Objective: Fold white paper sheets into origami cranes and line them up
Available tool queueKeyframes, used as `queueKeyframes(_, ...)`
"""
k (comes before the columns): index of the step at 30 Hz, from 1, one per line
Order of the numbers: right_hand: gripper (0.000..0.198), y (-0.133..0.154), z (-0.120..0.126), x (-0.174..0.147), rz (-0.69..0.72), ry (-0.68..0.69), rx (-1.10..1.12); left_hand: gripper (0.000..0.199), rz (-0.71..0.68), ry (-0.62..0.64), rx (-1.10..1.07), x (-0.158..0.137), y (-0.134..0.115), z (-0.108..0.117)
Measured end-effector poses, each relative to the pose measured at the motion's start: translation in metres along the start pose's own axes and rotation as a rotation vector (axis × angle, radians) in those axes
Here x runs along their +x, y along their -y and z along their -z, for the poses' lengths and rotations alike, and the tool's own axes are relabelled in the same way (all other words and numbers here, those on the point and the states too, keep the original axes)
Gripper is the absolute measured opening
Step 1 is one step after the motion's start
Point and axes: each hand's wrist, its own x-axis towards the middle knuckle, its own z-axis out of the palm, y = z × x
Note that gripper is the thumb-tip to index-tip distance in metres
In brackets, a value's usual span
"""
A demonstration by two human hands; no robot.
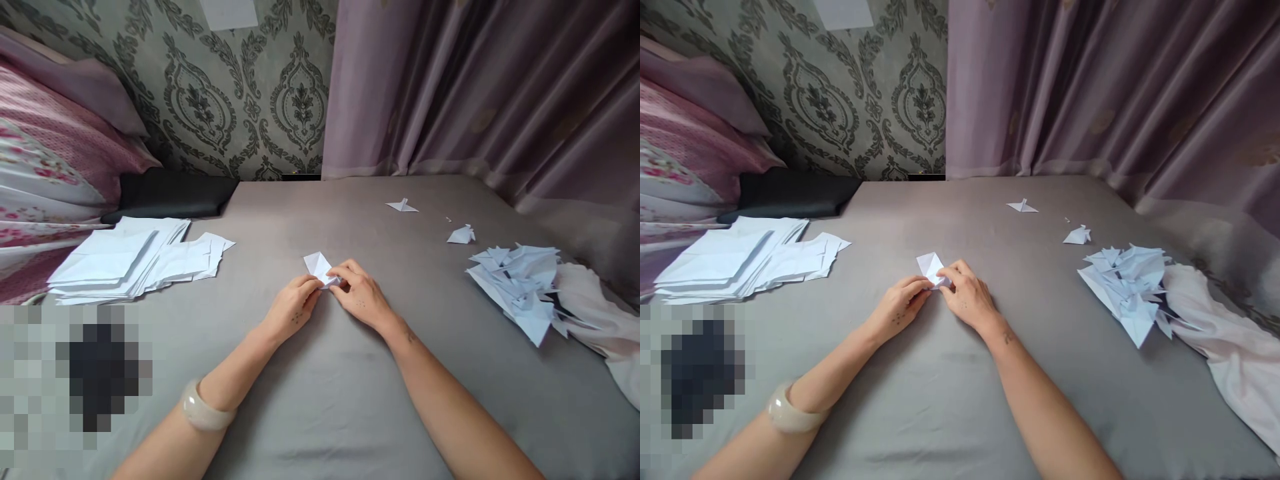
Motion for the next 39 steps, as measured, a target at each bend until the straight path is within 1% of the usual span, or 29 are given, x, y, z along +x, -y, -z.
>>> queueKeyframes(2,0.022,0.002,-0.003,-0.001,0.033,-0.014,-0.111,0.023,0.008,-0.002,-0.018,0.0,0.001,0.0)
queueKeyframes(5,0.025,0.002,-0.006,-0.001,0.069,-0.044,-0.195,0.024,0.031,0.001,-0.043,0.0,0.001,0.0)
queueKeyframes(8,0.029,0.0,-0.006,0.0,0.082,-0.055,-0.15,0.026,0.042,0.004,-0.052,0.001,0.0,0.001)
queueKeyframes(11,0.032,-0.003,-0.003,0.002,0.05,-0.042,-0.029,0.028,0.032,0.01,-0.043,0.001,0.0,0.002)
queueKeyframes(14,0.026,-0.005,0.0,0.004,-0.002,0.005,0.101,0.03,0.008,0.024,-0.019,0.0,0.0,0.002)
queueKeyframes(17,0.022,-0.007,0.001,0.005,-0.024,0.023,0.158,0.031,-0.024,0.05,0.013,-0.001,0.002,0.001)
queueKeyframes(24,0.019,-0.012,0.0,0.003,-0.021,0.029,0.065,0.036,-0.078,0.147,0.159,-0.001,-0.003,0.007)
queueKeyframes(28,0.02,-0.013,0.004,0.003,-0.032,0.052,-0.002,0.036,-0.134,0.174,0.286,0.0,-0.009,0.01)
queueKeyframes(31,0.021,-0.014,0.007,0.004,-0.058,0.062,-0.02,0.04,-0.145,0.187,0.366,0.001,-0.012,0.009)
queueKeyframes(34,0.026,-0.015,0.006,0.005,-0.102,0.063,-0.022,0.042,-0.134,0.19,0.395,0.001,-0.013,0.007)
queueKeyframes(39,0.019,-0.012,-0.001,0.007,-0.167,0.019,-0.04,0.039,-0.111,0.169,0.371,0.0,-0.013,0.006)
